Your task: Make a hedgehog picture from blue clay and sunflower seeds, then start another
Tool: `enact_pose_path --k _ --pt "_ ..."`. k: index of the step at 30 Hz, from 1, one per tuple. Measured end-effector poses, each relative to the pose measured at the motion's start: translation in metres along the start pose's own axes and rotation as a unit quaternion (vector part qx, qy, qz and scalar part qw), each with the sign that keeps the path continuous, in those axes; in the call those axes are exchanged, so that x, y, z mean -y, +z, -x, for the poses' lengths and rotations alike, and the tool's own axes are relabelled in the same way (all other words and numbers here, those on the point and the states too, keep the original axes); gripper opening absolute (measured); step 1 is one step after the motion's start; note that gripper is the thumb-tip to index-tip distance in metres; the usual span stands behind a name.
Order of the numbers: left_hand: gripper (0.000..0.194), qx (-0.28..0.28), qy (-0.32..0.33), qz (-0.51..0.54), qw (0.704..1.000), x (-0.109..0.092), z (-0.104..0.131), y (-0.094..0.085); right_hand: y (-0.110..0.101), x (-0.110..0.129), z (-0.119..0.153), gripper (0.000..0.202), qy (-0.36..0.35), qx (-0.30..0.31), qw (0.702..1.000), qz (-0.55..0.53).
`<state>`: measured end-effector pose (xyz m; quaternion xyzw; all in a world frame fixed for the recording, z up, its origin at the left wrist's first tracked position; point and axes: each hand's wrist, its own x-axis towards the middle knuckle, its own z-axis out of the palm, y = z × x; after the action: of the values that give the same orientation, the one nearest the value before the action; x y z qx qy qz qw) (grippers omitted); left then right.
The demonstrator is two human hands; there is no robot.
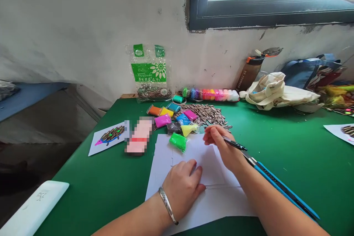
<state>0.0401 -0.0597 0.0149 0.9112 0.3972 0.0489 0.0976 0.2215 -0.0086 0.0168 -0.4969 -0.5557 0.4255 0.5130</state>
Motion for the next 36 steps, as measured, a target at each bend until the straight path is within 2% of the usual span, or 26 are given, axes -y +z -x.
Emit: enact_pose_path --k 2,4,7,10,15,19,23,30,36 --pt "0.026 -0.006 0.011 0.01 1.0 0.001 0.0 0.001 0.011 -0.003 0.003 0.036 0.035 0.053 0.994 -0.091" --pt "0.018 -0.019 0.031 0.028 0.999 0.003 0.001 0.002 0.019 -0.01 0.003 0.039 0.052 0.083 0.989 -0.111" --pt "0.017 -0.065 0.038 0.048 0.996 0.014 0.002 0.0 0.021 -0.02 0.0 0.041 0.072 0.094 0.986 -0.117" --pt "0.023 -0.104 -0.002 0.036 0.994 0.031 0.002 -0.005 0.017 -0.025 -0.004 0.041 0.094 0.092 0.98 -0.147" --pt "0.028 -0.087 -0.055 0.009 0.995 0.054 -0.002 -0.007 0.017 -0.022 -0.003 0.041 0.1 0.098 0.981 -0.138" --pt "0.033 -0.078 -0.065 0.001 0.995 0.054 -0.008 -0.004 0.017 -0.016 -0.001 0.041 0.093 0.106 0.985 -0.094" --pt "0.036 -0.08 -0.089 -0.016 0.993 0.051 -0.016 -0.002 0.017 -0.016 -0.002 0.04 0.095 0.106 0.985 -0.096" --pt "0.03 -0.067 -0.081 0.005 0.994 0.056 -0.01 -0.005 0.016 -0.021 -0.003 0.04 0.105 0.108 0.981 -0.123" --pt "0.027 -0.049 -0.059 0.036 0.996 0.061 -0.006 -0.01 0.014 -0.013 -0.002 0.035 0.099 0.097 0.988 -0.062"
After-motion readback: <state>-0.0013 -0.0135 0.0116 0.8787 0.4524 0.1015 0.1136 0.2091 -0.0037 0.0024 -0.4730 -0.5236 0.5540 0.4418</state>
